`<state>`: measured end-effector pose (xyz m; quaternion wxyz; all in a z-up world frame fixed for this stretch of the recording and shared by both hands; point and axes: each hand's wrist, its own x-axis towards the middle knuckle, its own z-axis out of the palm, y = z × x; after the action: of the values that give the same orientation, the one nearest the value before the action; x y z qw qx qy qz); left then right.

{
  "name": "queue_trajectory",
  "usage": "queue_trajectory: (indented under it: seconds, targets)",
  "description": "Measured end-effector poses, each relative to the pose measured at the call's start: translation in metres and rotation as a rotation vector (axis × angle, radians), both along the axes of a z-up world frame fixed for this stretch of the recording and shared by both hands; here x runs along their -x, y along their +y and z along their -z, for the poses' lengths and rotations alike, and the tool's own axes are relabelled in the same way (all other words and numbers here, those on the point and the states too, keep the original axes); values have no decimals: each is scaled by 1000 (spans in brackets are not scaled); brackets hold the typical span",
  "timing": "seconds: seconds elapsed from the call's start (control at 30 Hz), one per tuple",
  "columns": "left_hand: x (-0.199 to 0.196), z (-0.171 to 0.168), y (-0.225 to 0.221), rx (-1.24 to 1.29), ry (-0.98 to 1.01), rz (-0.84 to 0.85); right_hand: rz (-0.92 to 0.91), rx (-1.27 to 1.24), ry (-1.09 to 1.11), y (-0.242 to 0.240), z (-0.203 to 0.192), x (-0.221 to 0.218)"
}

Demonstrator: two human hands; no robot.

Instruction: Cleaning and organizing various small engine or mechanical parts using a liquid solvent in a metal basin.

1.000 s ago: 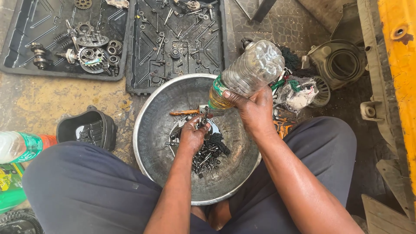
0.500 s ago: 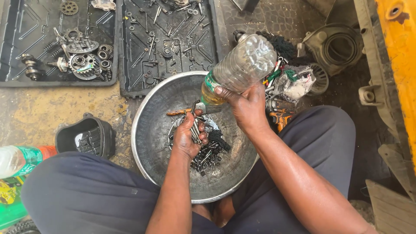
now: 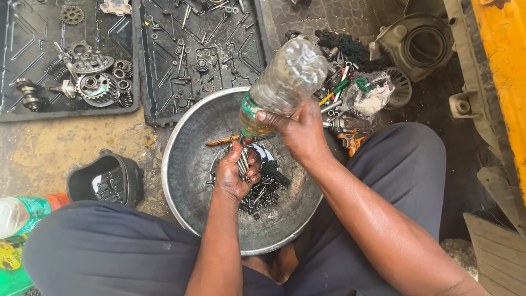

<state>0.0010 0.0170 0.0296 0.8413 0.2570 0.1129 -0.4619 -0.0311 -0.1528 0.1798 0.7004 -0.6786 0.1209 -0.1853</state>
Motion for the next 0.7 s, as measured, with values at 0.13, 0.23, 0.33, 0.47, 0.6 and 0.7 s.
queue_trajectory:
  seconds: [0.13, 0.23, 0.33, 0.47, 0.6, 0.7]
  targets:
    - [-1, 15, -2, -8, 2, -33, -86, -34, 44, 8, 6, -1]
    - [-2, 25, -4, -135, 12, -103, -161, -58, 61, 15, 13, -1]
    - [-5, 24, -2, -270, -15, -197, -264, 4, 155, 16, 17, 0]
    - [-8, 2, -3, -264, 50, -287, -224, -26, 102, 17, 22, 0]
    - [-7, 10, -2, -138, -63, -223, -234, -68, 53, 13, 18, 2]
    - [-7, -16, -6, -202, -21, -218, -308, -106, 71, 16, 21, 2]
